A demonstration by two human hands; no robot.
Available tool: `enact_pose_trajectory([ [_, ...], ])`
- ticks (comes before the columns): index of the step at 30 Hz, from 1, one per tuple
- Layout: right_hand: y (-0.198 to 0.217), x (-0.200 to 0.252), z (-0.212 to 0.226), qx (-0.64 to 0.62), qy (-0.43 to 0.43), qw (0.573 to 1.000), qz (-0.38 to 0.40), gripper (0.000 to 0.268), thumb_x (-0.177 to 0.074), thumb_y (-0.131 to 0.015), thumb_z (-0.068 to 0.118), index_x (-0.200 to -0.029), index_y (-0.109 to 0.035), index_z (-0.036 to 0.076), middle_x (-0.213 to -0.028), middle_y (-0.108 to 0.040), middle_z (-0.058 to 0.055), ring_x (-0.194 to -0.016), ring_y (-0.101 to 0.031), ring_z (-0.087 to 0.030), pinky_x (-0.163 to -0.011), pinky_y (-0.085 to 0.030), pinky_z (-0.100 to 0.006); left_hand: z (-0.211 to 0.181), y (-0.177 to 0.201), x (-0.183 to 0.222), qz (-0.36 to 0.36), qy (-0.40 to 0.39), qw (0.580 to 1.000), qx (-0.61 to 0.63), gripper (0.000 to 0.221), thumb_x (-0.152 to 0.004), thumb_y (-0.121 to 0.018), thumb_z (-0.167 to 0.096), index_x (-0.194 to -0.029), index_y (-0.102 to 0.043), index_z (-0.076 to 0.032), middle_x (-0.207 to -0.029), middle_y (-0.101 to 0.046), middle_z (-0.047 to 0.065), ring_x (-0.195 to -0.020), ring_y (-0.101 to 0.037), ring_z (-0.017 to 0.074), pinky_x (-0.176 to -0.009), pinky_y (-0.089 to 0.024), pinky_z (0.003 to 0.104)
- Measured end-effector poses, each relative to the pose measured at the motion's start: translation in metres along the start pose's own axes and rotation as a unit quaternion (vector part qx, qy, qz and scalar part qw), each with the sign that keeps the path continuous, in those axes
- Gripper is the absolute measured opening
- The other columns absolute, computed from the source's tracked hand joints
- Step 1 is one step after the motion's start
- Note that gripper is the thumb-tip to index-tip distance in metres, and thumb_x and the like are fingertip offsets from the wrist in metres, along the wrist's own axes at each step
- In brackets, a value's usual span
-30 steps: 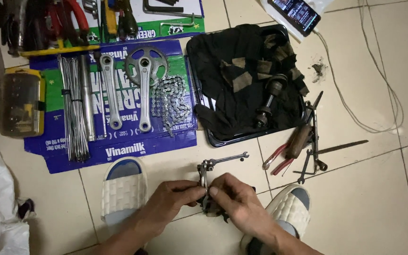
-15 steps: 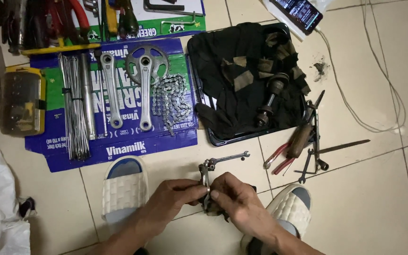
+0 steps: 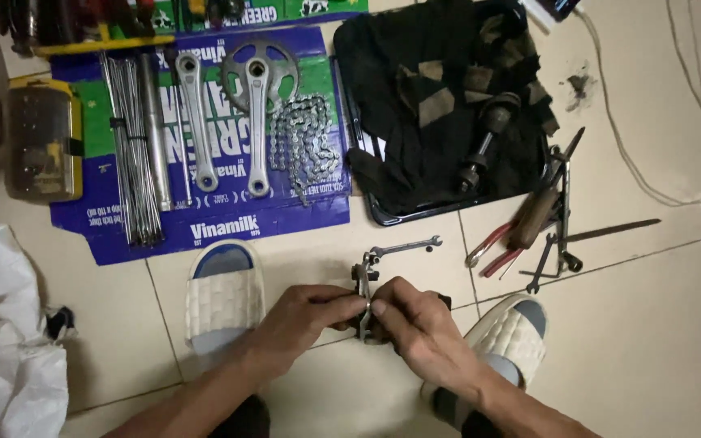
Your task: Disassembling, cleaning, and reassembling a bicycle brake caliper using hand tools on the floor.
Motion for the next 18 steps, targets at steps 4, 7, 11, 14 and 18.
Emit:
enact_pose_trajectory([
  [4,-0.002,-0.003,-0.008,-0.007,-0.01,1.0,0.016,0.028,-0.098,-0.056,0.014,-0.08,-0.072,0.0,-0.06,-0.071,-0.007,-0.048,-0.053,-0.014,-0.045,-0.042,-0.027,-0.002,-0.001,0.003,0.01,0.005,1.0,-0.023,0.028,-0.086,-0.072,-0.019,-0.094,-0.083,0.006,-0.075,-0.066,0.009,-0.074,-0.055,0.0161,-0.069,-0.04,0.027],
  [7,0.001,0.001,-0.001,0.025,-0.001,1.0,-0.002,0.017,-0.094,-0.061,0.015,-0.09,-0.071,0.002,-0.065,-0.073,-0.006,-0.052,-0.059,-0.015,-0.048,-0.046,-0.028,-0.004,-0.004,0.004,0.032,0.006,0.999,0.017,0.036,-0.086,-0.07,-0.02,-0.106,-0.081,0.007,-0.086,-0.071,0.012,-0.083,-0.058,0.0178,-0.078,-0.045,0.03],
  [11,-0.003,0.003,0.002,0.022,0.098,0.995,-0.016,0.007,-0.093,-0.06,0.006,-0.093,-0.066,0.003,-0.069,-0.075,-0.006,-0.057,-0.066,-0.015,-0.05,-0.054,-0.026,-0.008,-0.003,0.005,0.021,0.003,1.0,0.022,0.037,-0.084,-0.069,-0.018,-0.108,-0.081,0.007,-0.088,-0.074,0.013,-0.083,-0.061,0.0186,-0.079,-0.048,0.029],
  [14,-0.002,0.003,0.003,0.017,0.109,0.994,-0.024,0.007,-0.093,-0.061,0.006,-0.092,-0.067,0.003,-0.067,-0.072,-0.005,-0.055,-0.062,-0.014,-0.049,-0.05,-0.026,0.0,-0.002,0.001,0.021,-0.002,0.999,0.027,0.034,-0.085,-0.071,-0.017,-0.106,-0.082,0.007,-0.084,-0.072,0.012,-0.08,-0.059,0.0182,-0.076,-0.047,0.029],
  [18,-0.005,-0.003,-0.004,-0.029,0.021,0.999,0.037,0.029,-0.101,-0.049,0.011,-0.088,-0.071,-0.002,-0.062,-0.068,-0.007,-0.052,-0.06,-0.016,-0.05,-0.048,-0.028,-0.008,-0.004,0.007,0.011,0.017,0.997,-0.071,0.034,-0.085,-0.071,-0.021,-0.106,-0.083,0.002,-0.085,-0.074,0.01,-0.081,-0.061,0.016,-0.076,-0.046,0.027],
])
Point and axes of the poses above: each hand's wrist, its own x-axis away from the middle knuckle, its own y-axis out of the back of the hand, z = x × y, the point moved 5 cm from there along -x, towards the middle knuckle
